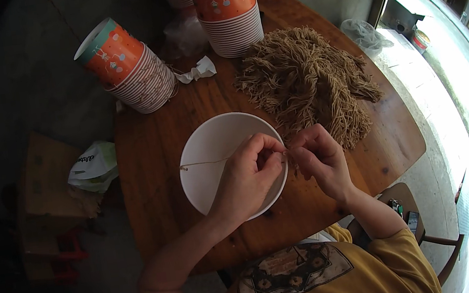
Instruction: Threading strings through pre-punched holes in paper cups to attach handles for assembly.
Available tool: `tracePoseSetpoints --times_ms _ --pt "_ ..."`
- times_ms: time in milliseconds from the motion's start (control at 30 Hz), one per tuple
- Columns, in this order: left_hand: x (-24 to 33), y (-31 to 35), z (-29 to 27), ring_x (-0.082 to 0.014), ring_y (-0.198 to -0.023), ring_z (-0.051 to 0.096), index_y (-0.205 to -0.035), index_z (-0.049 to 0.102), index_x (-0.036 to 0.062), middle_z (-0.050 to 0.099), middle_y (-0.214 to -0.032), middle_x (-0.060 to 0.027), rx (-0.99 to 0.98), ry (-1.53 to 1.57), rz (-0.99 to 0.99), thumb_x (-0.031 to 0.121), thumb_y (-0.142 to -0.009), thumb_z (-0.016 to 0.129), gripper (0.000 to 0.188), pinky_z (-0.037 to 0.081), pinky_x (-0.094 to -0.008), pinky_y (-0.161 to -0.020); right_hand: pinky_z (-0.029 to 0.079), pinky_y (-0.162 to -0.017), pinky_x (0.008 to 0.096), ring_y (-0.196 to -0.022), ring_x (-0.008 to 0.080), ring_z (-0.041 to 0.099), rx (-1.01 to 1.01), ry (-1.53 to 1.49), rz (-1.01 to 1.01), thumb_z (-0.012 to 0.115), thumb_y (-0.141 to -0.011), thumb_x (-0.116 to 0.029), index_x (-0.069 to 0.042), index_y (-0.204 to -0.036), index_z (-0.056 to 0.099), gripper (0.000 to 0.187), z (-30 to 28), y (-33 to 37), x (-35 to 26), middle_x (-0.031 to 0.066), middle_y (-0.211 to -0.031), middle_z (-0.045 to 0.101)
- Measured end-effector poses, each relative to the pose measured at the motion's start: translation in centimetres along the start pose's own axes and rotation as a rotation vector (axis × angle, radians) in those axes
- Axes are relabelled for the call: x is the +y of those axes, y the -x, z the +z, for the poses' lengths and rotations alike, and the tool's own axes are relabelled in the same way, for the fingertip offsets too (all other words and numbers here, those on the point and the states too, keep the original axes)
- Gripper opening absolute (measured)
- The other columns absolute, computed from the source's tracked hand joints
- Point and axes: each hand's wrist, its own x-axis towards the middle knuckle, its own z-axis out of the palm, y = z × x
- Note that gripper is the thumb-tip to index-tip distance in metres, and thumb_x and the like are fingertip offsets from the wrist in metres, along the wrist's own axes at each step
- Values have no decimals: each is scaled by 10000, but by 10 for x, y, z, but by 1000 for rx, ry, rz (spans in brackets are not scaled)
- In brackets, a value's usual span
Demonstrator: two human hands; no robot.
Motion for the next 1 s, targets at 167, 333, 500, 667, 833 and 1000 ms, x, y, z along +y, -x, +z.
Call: tracePoseSetpoints --times_ms 167,333,500,667,833,1000 --pt "3 0 0 -45 -810 521 -994 561 31 565 -880 11 12 -43 29 39 -904 517 100 439 -213 -750 378 -529 180 -610 10 461 -19 10 -21 542 -924 -79 -61 -976 498 70 -1 -1 3 -37 -740 543" --pt "0 0 1 -35 -823 488 -1048 521 46 519 -898 18 29 107 56 45 -902 532 146 422 -204 -762 420 -564 197 -646 13 493 -27 234 -114 591 -877 -65 -30 -1044 522 185 -4 -3 2 -20 -740 568" --pt "0 0 1 -44 -853 485 -1075 484 54 505 -929 9 51 133 53 40 -896 542 188 415 -208 -783 424 -534 208 -589 38 517 -31 435 -130 654 -831 -80 -36 -1034 578 221 2 -4 -11 6 -718 582" --pt "7 3 1 -52 -866 485 -1069 476 55 504 -933 10 75 70 92 25 -888 543 196 410 -214 -798 456 -521 242 -555 91 551 -2 517 -204 694 -806 -95 -49 -956 622 172 4 -7 -14 42 -691 597" --pt "6 7 1 -53 -850 474 -1065 470 54 494 -934 9 87 77 93 6 -888 526 192 408 -215 -795 464 -497 274 -540 153 559 3 728 -379 702 -770 -79 -68 -897 614 154 3 -8 -17 46 -663 569" --pt "5 8 0 -53 -830 465 -1050 464 51 487 -931 11 115 46 88 1 -892 513 173 409 -216 -791 467 -484 305 -569 176 561 -12 954 -628 708 -743 -93 -83 -868 589 172 -5 -14 -16 27 -672 549"
